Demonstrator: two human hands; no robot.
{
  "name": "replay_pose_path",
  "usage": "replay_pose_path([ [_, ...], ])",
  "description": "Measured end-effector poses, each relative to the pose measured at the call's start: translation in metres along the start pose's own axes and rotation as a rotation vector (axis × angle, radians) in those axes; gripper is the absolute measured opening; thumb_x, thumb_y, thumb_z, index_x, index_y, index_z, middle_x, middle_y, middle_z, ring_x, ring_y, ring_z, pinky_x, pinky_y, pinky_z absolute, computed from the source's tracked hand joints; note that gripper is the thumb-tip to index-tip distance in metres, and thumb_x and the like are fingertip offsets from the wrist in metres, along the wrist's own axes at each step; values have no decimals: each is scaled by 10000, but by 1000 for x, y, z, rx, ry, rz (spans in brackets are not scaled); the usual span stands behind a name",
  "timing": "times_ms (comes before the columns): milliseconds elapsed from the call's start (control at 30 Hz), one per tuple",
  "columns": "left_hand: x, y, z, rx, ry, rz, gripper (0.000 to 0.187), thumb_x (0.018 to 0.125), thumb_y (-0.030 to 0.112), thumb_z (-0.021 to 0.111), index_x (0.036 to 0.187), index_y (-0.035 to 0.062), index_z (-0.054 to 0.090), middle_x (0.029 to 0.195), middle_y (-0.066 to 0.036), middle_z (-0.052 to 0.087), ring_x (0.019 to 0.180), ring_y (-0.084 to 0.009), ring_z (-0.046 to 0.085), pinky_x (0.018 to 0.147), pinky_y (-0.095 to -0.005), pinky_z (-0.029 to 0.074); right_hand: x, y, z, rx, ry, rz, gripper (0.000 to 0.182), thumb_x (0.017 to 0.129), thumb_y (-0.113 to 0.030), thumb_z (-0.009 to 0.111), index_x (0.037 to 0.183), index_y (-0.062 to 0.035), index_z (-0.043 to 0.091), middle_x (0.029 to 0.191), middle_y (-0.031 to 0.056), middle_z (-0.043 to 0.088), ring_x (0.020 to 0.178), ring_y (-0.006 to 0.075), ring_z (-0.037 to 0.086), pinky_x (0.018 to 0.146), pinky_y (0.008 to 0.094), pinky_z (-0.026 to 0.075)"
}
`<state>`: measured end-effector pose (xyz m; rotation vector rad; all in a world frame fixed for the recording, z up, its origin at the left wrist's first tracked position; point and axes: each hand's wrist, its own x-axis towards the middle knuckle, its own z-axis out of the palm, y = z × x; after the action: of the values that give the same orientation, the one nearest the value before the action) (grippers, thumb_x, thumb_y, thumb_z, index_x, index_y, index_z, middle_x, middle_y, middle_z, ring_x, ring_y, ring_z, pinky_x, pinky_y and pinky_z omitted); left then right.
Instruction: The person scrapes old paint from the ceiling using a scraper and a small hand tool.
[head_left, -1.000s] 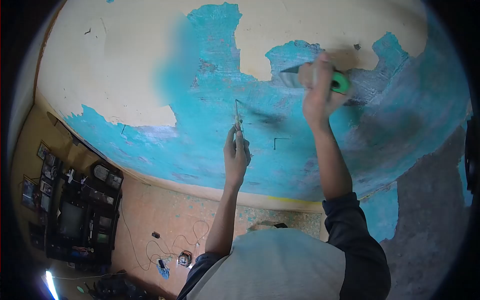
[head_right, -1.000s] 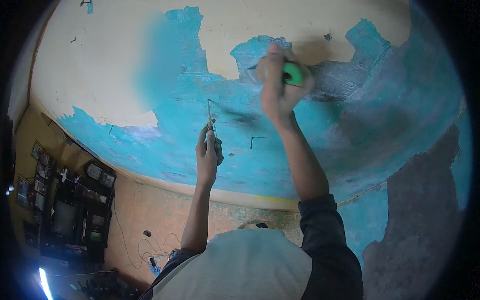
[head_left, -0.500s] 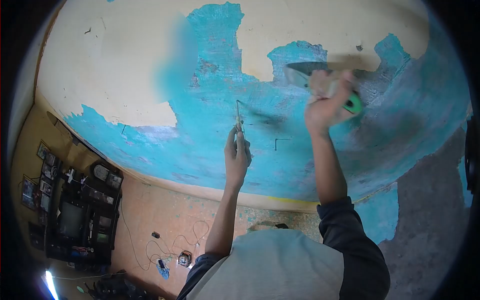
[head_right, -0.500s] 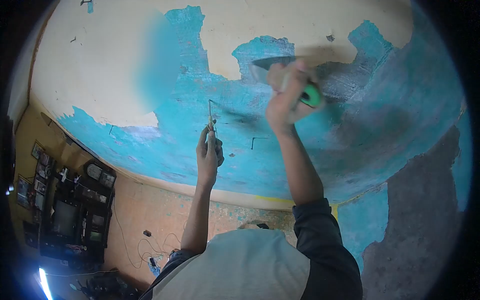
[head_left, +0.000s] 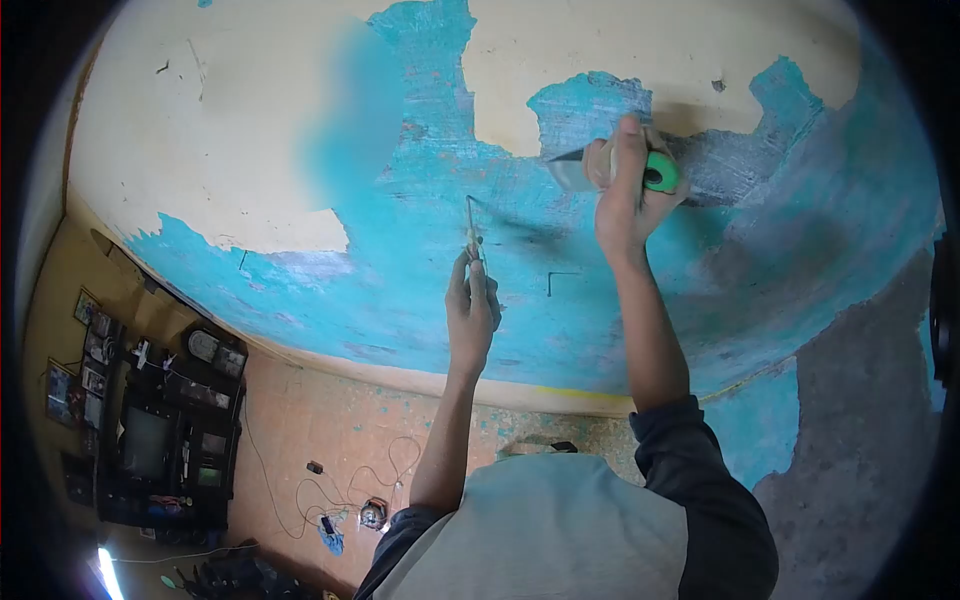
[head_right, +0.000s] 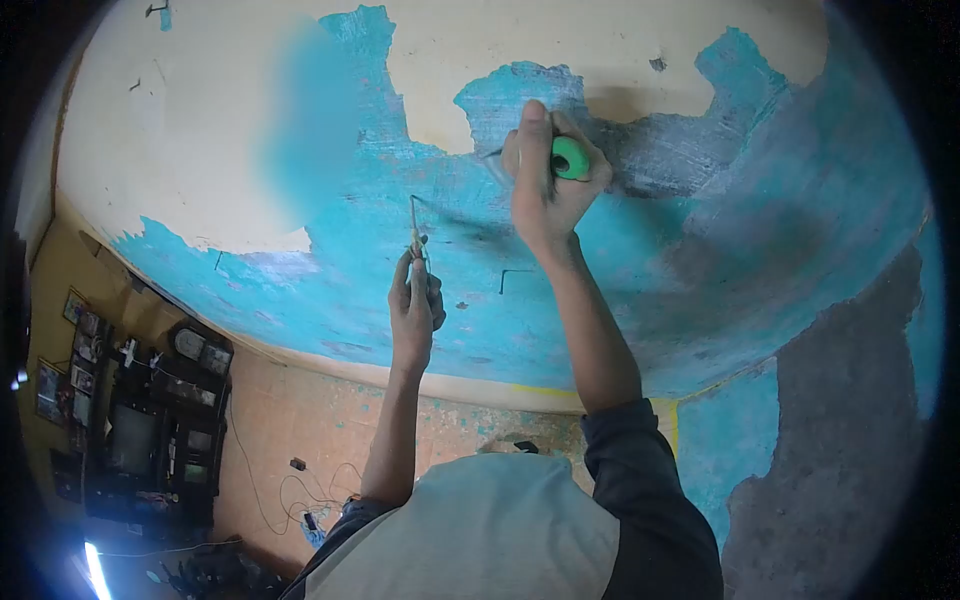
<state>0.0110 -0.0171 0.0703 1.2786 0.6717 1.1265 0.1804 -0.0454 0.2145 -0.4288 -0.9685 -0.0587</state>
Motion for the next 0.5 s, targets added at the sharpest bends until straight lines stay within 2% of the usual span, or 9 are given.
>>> replay_pose_path([
  [33, 2, 1, 0, 2, 0, 5, 501, 1135, 394, 463, 1458, 14, 507, 683, 79, 402, 529, -6, 341, 445, -211, 326, 3, -3, 1, -32, -61, 60, 449, 1049, -100, 568, 654, -103, 355, 546, -42, 363, 480, 60, 336, 457, 296, 242],
  [67, -1, -1, -1, 8, -3, -1, 501, 1135, 394, 463, 1458, 14, 507, 683, 79, 402, 529, -6, 341, 445, -211, 326, 4, -6, 2, -62, -37, 2, 449, 1057, -94, 560, 656, -102, 358, 544, -34, 362, 473, 69, 329, 461, 302, 249],
  [100, -1, -2, -2, -5, -16, 2, 481, 1138, 366, 472, 1484, 32, 481, 704, 77, 402, 531, -1, 322, 437, -210, 282, 9, -11, 2, -63, -35, 0, 449, 1057, -94, 560, 656, -102, 358, 544, -34, 362, 473, 69, 329, 461, 302, 249],
  [133, 2, -3, -1, -23, -27, 11, 469, 1140, 337, 480, 1510, 50, 456, 724, 75, 402, 532, 3, 303, 430, -209, 239, 17, -16, 3, 62, 8, -31, 450, 1056, -105, 565, 655, -97, 363, 542, -29, 359, 466, 76, 318, 462, 308, 251],
  [200, 2, -3, -2, -25, -31, 7, 466, 1141, 340, 476, 1508, 54, 459, 722, 76, 403, 531, 3, 303, 430, -208, 240, 32, -31, 3, 207, 50, -66, 441, 1051, -115, 562, 651, -79, 379, 539, -16, 348, 450, 97, 286, 464, 324, 258],
  [300, 2, -2, 0, -20, -27, 3, 460, 1141, 351, 473, 1499, 62, 468, 717, 81, 401, 529, 3, 301, 429, -206, 241, 55, -28, 7, 251, -2, -102, 445, 1047, -120, 565, 647, -81, 374, 540, -17, 342, 447, 98, 280, 462, 326, 255],
  [367, 2, -2, 0, -14, -15, 5, 457, 1140, 359, 473, 1492, 66, 475, 713, 83, 398, 529, 3, 300, 429, -205, 242, 56, -18, 22, 162, 56, -151, 465, 1054, -123, 569, 639, -92, 359, 545, -29, 340, 454, 84, 282, 459, 317, 242],
  [433, 2, -4, -2, -13, -14, -3, 451, 1137, 368, 481, 1475, 69, 488, 707, 85, 391, 528, 7, 300, 431, -201, 242, 48, -6, 29, 130, -160, -21, 483, 1057, -119, 571, 631, -96, 344, 554, -45, 327, 462, 67, 276, 453, 308, 226],
  [500, 3, -6, -4, -11, -19, 10, 450, 1136, 371, 482, 1471, 70, 491, 705, 87, 389, 528, 8, 301, 431, -200, 241, 50, -11, 29, 23, -192, -91, 489, 1065, -114, 558, 627, -91, 341, 558, -53, 322, 468, 53, 283, 454, 298, 214],
])
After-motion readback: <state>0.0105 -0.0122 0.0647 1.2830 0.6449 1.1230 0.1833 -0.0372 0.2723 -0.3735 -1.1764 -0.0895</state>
